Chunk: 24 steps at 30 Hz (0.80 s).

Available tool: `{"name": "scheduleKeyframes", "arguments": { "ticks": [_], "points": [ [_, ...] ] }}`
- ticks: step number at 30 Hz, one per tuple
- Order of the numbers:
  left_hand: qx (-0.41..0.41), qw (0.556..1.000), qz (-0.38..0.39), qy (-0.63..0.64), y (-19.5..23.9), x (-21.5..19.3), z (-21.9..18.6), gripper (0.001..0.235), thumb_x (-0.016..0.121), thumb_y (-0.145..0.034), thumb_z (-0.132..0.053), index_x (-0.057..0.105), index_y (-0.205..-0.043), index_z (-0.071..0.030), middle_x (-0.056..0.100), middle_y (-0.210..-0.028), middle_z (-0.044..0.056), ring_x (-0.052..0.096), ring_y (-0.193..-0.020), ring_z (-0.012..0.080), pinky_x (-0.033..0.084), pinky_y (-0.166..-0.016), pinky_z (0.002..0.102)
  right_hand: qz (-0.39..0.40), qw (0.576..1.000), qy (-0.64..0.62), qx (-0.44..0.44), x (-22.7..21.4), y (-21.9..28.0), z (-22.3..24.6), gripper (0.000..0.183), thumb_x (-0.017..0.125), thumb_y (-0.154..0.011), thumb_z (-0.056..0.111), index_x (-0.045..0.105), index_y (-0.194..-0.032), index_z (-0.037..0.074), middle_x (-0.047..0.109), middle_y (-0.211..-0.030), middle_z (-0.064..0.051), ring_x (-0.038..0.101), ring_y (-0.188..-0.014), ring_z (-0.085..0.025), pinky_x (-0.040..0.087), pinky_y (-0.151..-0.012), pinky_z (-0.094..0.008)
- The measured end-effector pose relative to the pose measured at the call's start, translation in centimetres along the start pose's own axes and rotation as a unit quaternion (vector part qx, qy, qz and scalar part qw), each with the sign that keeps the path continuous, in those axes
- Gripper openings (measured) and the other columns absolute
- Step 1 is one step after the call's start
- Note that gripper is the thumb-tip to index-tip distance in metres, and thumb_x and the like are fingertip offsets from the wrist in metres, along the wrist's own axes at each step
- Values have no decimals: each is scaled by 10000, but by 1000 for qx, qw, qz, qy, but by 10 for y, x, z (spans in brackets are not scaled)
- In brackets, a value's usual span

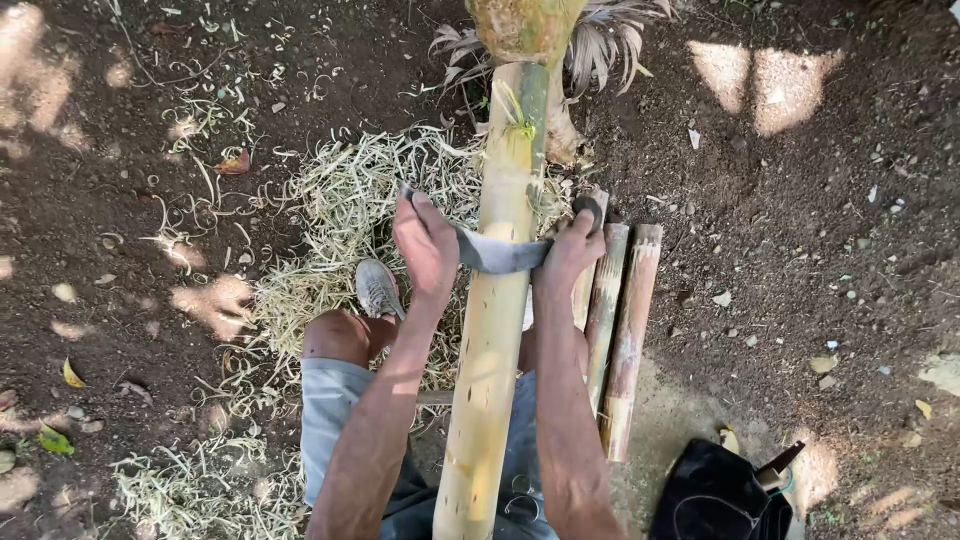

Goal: Shaving bark from a wooden pole using a curved blade in an outdoor setting.

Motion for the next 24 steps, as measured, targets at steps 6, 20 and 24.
{"name": "scheduleKeyframes", "arguments": {
  "ticks": [6, 20, 24],
  "points": [
    [-94, 991, -18, 93, -54, 62, 10, 217, 427, -1062, -94, 508, -872, -26, 504, -677, 16, 475, -524, 149, 376, -436, 352, -11, 990, 110, 91, 73, -38, 35, 264, 538, -982, 258, 516, -959, -4, 517, -662, -48, 464, -463, -169, 384, -373, -341],
    [-133, 987, 3, 91, -93, 80, 6, 235, 420, -1053, -149, 522, -855, -71, 507, -622, 2, 490, -471, 129, 406, -395, 325, -1, 994, 108, -21, 88, -113, -11, 289, 557, -944, 245, 592, -995, -38, 572, -749, -44, 493, -552, -150, 414, -466, -360],
    [-44, 998, -47, -1, -115, 96, 6, 299, 483, -1080, -174, 519, -833, -8, 526, -622, 47, 528, -539, 174, 415, -524, 376, -83, 973, 214, -12, 83, -150, -46, 401, 609, -946, 299, 592, -945, -102, 657, -747, -106, 603, -614, -161, 498, -593, -335]
  ]
}}
Point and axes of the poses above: each hand's wrist, its own y-axis away from the middle knuckle, its own x-axis out of the palm, z = x × y, the point moved 1 cm from there along -y, towards the middle knuckle
